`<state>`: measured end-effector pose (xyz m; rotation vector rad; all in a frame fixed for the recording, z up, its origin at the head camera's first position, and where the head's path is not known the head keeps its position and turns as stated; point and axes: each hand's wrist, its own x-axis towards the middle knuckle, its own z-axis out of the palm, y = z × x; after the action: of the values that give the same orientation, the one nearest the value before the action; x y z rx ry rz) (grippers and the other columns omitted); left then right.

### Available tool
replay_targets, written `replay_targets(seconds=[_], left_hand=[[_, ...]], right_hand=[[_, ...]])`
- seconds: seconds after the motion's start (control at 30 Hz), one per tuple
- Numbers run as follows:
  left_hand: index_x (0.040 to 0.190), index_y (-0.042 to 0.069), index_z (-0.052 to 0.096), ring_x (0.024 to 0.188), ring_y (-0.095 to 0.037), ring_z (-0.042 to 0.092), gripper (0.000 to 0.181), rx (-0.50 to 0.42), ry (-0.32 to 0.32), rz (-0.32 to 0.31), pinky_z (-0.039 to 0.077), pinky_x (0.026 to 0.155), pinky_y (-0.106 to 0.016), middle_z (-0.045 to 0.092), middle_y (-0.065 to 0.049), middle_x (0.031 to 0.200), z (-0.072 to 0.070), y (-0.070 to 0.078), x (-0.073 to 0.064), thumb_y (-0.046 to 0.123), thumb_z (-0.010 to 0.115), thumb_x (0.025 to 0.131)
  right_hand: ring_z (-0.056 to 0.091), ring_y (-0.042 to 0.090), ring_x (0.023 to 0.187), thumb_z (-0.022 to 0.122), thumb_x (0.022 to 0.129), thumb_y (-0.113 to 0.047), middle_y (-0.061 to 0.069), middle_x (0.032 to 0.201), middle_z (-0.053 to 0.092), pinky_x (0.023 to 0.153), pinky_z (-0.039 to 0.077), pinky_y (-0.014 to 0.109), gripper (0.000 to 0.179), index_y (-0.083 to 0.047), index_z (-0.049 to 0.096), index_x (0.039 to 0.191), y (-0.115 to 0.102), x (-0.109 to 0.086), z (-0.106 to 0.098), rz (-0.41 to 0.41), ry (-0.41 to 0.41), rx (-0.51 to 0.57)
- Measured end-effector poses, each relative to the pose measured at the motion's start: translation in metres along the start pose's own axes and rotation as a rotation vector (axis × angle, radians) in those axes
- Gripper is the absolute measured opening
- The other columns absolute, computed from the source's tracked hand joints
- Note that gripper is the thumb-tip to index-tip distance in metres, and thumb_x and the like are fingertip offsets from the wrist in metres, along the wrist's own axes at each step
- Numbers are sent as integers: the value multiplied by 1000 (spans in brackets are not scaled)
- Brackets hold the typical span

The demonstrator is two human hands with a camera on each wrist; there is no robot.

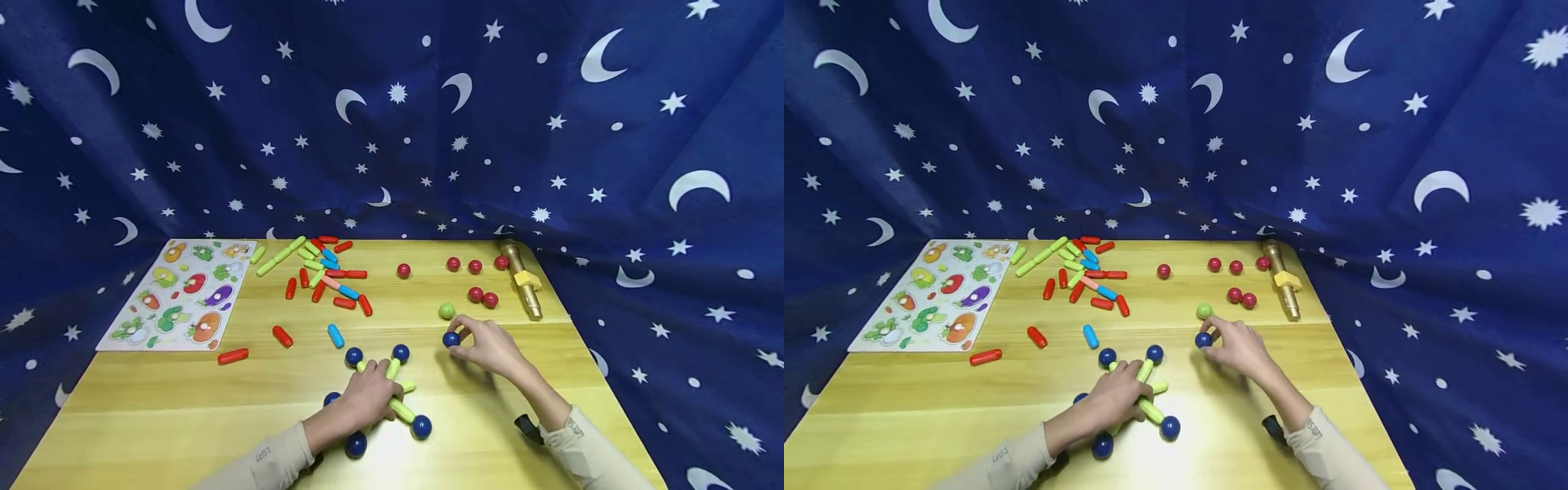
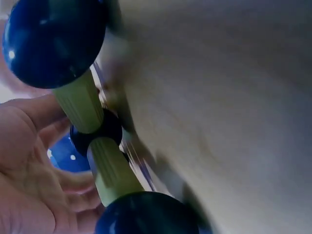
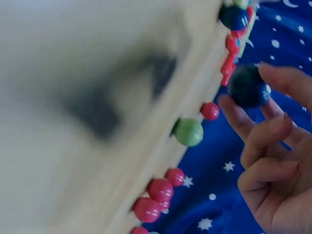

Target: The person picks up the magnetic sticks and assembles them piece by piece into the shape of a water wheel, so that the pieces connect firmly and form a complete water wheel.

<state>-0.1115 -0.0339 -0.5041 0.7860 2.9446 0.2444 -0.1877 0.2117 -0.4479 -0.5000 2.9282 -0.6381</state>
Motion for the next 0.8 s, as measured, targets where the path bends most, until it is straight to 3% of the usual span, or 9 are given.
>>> replay_targets(seconds=[0.13, 0.3, 0.5, 0.7, 0.8], left_hand=[[87, 31, 75, 84, -20, 49, 22, -66, 38, -85, 46, 56, -34, 58, -10, 105, -1, -4, 8, 36, 85, 69], [93, 28, 75, 80, -20, 46, 23, -109, 39, -115, 42, 52, -32, 55, -11, 100, 0, 0, 11, 33, 84, 72], [94, 27, 74, 81, -21, 46, 21, -124, 62, -123, 43, 51, -31, 55, -13, 102, -1, -1, 13, 32, 82, 75], [93, 26, 75, 84, -21, 47, 21, -147, 29, -120, 44, 53, -32, 55, -12, 104, -1, 0, 13, 31, 83, 74], [94, 24, 70, 85, -23, 49, 25, -174, -2, -137, 44, 54, -34, 54, -18, 116, -1, 2, 14, 37, 81, 76]], right_hand=[[67, 23, 85, 82, 73, -25, -3, 89, 74, 65, 44, 34, 28, -27, 64, 95, 1, -22, 11, -11, -102, -6], [66, 17, 80, 83, 71, -23, -3, 88, 75, 63, 45, 33, 29, -26, 63, 92, -4, -43, 21, -86, -192, -3], [62, 11, 72, 83, 72, -22, -4, 87, 74, 58, 42, 31, 29, -24, 62, 93, -7, -34, 22, -104, -181, -17], [55, 6, 68, 81, 76, -23, -4, 89, 73, 58, 41, 28, 28, -25, 62, 96, -8, -17, 31, -104, -167, -7], [56, 5, 68, 80, 77, -24, -6, 88, 72, 57, 42, 26, 27, -25, 62, 97, -8, -13, 39, -126, -170, -10]])
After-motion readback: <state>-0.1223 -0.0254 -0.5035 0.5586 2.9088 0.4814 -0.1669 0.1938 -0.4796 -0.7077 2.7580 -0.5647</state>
